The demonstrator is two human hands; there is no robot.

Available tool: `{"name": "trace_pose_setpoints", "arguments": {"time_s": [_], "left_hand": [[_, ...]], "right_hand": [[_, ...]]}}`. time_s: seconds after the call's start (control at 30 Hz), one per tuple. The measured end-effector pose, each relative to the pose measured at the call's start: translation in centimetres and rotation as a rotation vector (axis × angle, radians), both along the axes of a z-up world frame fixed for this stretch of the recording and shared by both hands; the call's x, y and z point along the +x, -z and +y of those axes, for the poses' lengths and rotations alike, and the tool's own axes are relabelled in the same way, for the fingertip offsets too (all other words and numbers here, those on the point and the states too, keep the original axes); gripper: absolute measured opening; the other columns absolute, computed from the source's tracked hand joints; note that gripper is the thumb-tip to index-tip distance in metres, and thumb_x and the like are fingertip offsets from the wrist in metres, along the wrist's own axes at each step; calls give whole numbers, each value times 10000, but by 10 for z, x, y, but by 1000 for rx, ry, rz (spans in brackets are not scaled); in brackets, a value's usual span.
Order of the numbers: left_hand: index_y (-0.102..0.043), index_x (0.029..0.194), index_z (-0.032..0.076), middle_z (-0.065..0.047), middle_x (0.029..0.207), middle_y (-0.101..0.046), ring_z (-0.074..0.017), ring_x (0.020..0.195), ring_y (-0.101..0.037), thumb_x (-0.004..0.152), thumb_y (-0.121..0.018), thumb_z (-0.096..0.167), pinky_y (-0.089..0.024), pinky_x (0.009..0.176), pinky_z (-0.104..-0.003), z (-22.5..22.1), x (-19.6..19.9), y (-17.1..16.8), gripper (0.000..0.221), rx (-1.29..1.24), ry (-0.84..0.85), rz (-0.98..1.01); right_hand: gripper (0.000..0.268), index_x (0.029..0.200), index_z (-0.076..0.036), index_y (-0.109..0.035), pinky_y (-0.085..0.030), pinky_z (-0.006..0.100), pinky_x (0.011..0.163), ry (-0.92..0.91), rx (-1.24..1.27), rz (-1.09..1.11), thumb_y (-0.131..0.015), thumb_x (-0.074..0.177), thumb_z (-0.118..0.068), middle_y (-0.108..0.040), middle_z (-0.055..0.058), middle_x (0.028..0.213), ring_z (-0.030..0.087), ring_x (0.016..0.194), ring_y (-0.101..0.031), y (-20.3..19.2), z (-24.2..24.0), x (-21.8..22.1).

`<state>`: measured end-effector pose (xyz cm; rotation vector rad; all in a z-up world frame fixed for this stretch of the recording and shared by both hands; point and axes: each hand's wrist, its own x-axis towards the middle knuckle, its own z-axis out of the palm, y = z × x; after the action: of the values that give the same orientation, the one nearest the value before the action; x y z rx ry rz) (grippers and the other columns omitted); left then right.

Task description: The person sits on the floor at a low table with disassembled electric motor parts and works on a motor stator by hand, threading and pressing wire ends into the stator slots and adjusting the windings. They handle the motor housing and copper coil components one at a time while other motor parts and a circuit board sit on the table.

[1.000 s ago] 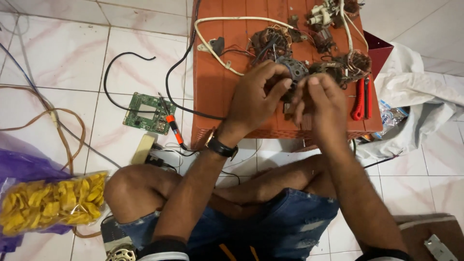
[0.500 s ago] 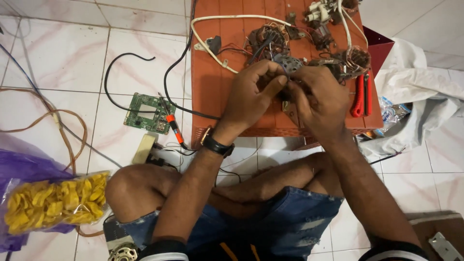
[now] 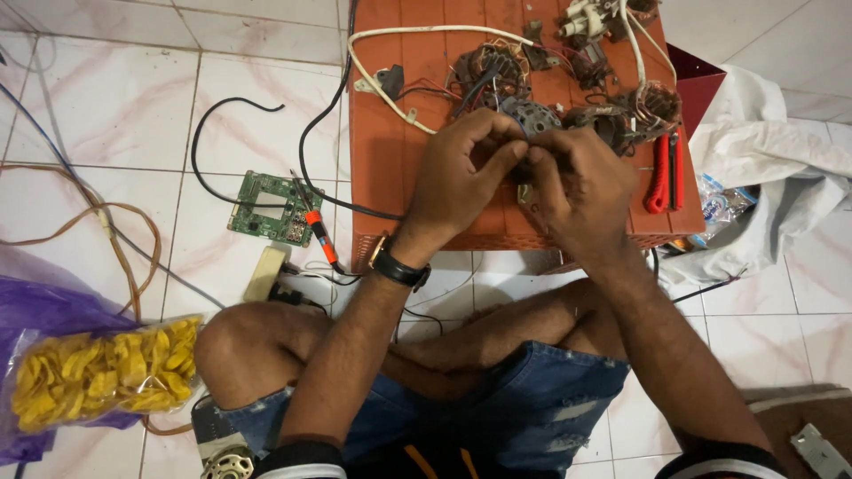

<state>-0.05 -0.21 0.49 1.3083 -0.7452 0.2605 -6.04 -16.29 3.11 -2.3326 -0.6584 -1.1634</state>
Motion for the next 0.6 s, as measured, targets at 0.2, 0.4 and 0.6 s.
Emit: {"name": "trace_pose_setpoints", "arguments": {"time_s": [0.2, 0.4, 0.6], "left_hand": [[-704, 1010, 130, -80, 828, -652, -313, 795, -697, 975, -681, 159, -557, 715, -393, 2, -2, 0, 51, 74, -64, -126], [-684, 1082, 161, -78, 927, -648, -370, 949, -684, 993, -663, 177, -552, 855, -467, 3, -3, -2, 93, 210, -161, -228], [-713, 1103, 186, -53, 943, -694, -294, 932, -700, 1065, -483, 411, -539, 846, -400, 17, 0, -10, 324, 177, -80, -91]], "right_hand": [[103, 1053, 7, -678, -485, 463, 535, 101, 85, 278, -593, 1093, -34, -589, 183, 713, 458, 680, -637, -14, 14, -13], [162, 855, -73, -549, -323, 301, 438, 56, 949, 887, -522, 957, -196, -368, 33, 651, 135, 494, -353, -30, 31, -13], [343, 913, -19, -616, -256, 309, 224, -50, 1087, 843, -487, 1041, -310, -433, 122, 485, 216, 286, -493, -21, 17, -16]]}}
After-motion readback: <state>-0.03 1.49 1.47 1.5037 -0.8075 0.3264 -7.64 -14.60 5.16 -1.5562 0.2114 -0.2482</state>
